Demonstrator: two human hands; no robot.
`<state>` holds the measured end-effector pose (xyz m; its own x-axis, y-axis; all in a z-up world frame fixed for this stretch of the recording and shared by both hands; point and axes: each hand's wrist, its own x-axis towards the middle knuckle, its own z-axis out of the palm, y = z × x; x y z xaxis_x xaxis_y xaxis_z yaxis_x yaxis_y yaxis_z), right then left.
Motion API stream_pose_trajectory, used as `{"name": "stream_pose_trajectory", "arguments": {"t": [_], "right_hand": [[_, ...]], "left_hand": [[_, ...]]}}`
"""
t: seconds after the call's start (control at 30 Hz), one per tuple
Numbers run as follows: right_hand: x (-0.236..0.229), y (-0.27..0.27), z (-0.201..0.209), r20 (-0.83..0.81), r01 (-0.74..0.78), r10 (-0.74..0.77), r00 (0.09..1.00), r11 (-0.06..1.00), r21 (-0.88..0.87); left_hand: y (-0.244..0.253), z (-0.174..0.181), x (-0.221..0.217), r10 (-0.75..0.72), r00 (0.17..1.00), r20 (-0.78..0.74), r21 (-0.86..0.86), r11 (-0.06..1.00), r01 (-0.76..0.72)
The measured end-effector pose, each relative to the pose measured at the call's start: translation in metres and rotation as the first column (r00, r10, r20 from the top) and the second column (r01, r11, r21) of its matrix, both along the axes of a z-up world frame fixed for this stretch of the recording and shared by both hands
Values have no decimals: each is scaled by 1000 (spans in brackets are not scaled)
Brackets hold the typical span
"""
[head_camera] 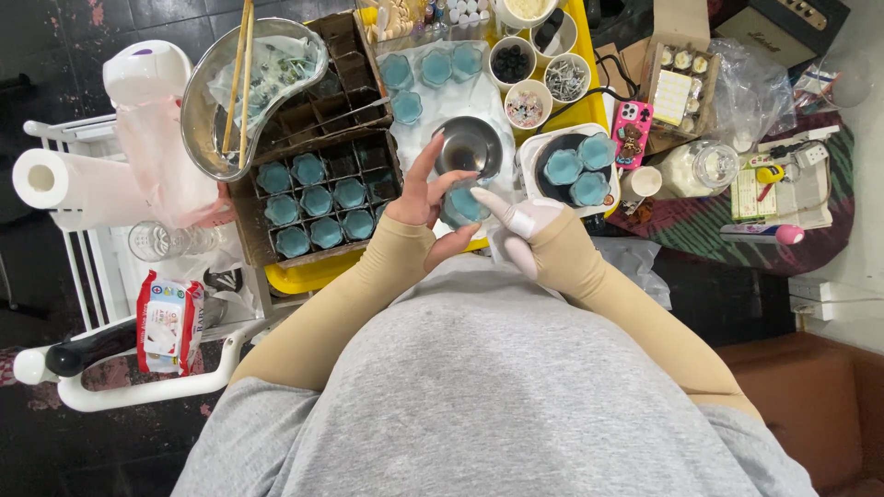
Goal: Cleaning small blue candle containers with a white cloth.
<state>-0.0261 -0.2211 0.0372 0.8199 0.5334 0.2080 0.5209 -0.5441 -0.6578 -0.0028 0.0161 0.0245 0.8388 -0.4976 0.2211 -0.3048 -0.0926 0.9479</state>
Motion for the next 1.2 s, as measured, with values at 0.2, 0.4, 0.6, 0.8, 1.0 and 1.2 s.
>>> {"name": "stream_pose_trajectory", "arguments": {"t": [0.2,0.4,0.6,0.8,1.0,1.2], "right_hand": [[-6,-5,-4,-790,464,245,562,698,546],[2,-11,-27,-719,548,434,543,466,695],[8,-6,-68,-402,201,-166,901,979,46],[9,14,-125,-125,154,-250,960,846,-510],[7,35,-138,60,259,-298,953,692,-674],[0,40,-142,45,242,-325,945,597,-765]], "left_hand": [[3,3,2,20,927,-374,30,999,-10],[12,-33,20,104,979,-173,-184,973,-136],[14,-99,57,66,969,-238,-362,920,-151],[2,-125,84,-14,936,-351,-412,900,-141],[-1,-144,95,9,899,-438,-321,933,-165],[2,-146,100,24,903,-430,-254,956,-146]]}}
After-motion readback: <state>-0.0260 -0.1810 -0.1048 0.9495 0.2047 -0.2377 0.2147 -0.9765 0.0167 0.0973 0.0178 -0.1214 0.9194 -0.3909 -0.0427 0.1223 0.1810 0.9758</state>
